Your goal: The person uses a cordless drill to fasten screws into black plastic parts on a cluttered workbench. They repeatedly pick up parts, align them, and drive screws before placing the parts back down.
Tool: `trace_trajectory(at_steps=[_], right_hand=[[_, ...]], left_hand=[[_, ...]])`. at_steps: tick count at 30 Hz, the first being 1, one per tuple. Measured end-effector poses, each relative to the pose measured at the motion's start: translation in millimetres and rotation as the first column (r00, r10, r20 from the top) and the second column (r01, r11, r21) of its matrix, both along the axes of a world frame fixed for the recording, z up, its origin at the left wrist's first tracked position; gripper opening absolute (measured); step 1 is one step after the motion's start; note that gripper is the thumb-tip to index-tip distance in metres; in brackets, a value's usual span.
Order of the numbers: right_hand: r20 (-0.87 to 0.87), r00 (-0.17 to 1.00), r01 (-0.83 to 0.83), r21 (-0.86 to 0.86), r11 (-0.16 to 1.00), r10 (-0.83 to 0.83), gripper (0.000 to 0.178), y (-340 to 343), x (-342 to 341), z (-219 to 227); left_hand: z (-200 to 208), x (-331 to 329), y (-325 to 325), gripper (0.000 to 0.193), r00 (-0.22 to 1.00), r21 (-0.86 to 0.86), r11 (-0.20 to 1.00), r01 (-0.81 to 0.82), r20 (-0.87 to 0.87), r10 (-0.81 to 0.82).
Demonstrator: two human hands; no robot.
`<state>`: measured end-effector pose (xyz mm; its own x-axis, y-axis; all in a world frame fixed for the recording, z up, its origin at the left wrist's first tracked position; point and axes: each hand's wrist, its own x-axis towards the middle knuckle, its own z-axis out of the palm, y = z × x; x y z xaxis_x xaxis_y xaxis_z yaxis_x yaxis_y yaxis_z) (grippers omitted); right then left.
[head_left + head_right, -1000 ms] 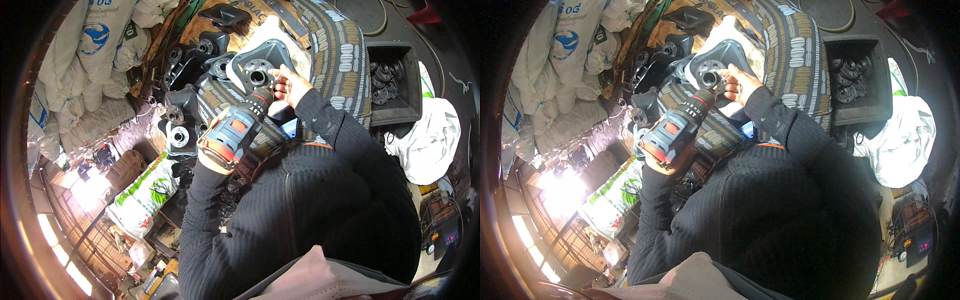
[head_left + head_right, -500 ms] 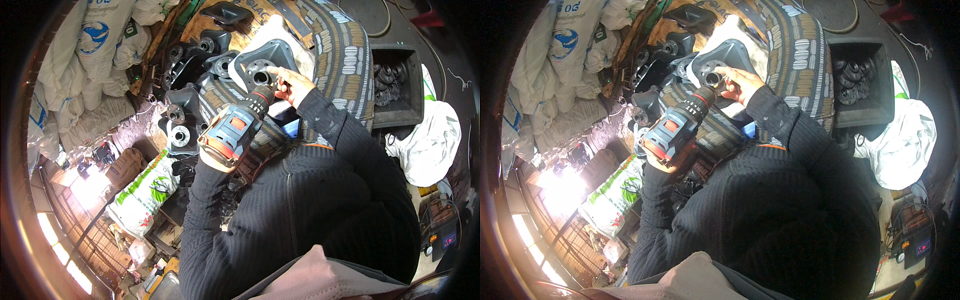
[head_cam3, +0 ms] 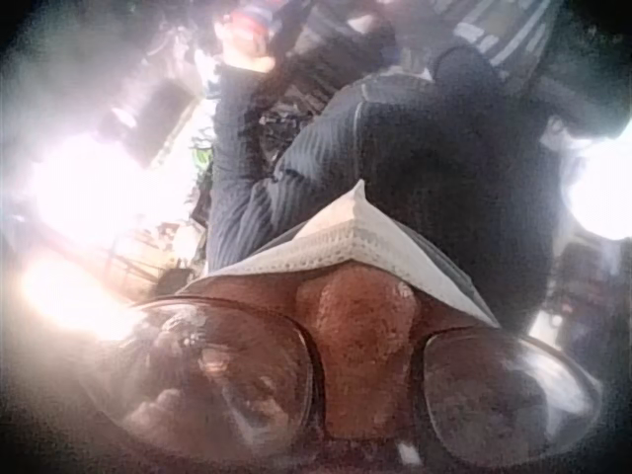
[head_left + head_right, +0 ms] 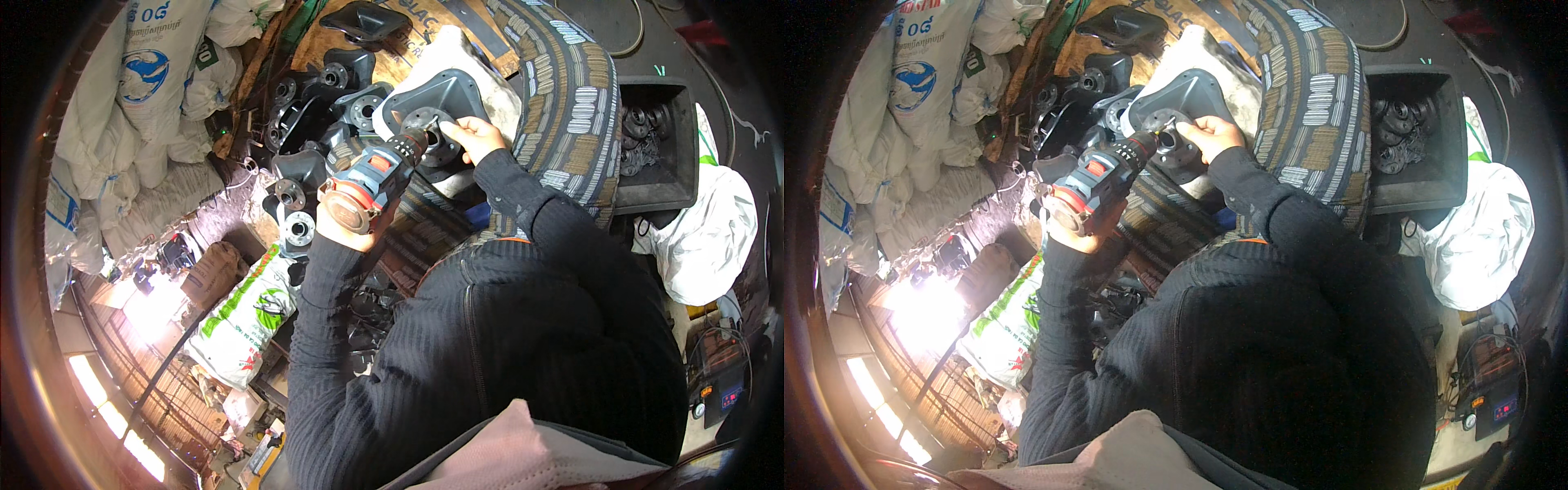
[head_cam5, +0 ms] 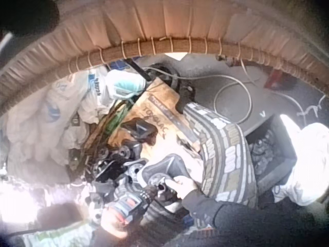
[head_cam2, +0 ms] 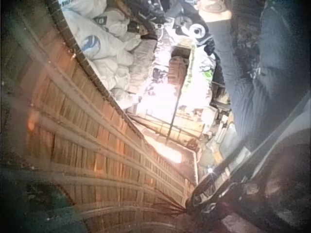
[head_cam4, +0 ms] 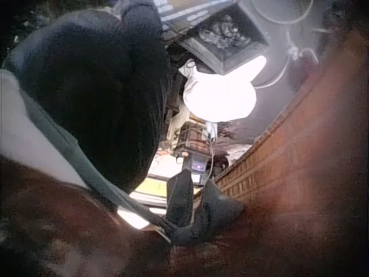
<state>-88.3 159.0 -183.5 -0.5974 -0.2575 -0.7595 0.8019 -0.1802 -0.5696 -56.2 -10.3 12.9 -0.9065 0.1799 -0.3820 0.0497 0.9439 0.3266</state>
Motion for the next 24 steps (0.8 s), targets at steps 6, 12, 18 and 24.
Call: trace_trajectory(at_steps=[6, 12, 18, 24], right_hand=[[-0.065, 0.997, -0.034, 0.015, 0.999, 0.034, 0.023, 2, -4, 7], [-0.088, 0.996, -0.023, 0.006, 1.000, 0.023, 0.018, -3, -1, -4], [-0.178, 0.972, -0.134, 0.101, 0.986, 0.150, 0.019, 7, -10, 15], [-0.193, 0.972, -0.122, 0.064, 0.990, 0.132, 0.020, 6, -3, 7]], left_hand=[[2, -21, -1, 0.046, 0.981, -0.103, 0.990, 0.098, 0.176, -0.079], [0, -20, -11, 0.041, 0.974, -0.114, 0.992, 0.048, 0.227, -0.021], [-3, -38, 0, 0.039, 0.931, -0.069, 0.968, 0.242, 0.297, -0.212], [-8, -42, 3, 0.036, 0.909, -0.041, 0.961, 0.274, 0.337, -0.245]])
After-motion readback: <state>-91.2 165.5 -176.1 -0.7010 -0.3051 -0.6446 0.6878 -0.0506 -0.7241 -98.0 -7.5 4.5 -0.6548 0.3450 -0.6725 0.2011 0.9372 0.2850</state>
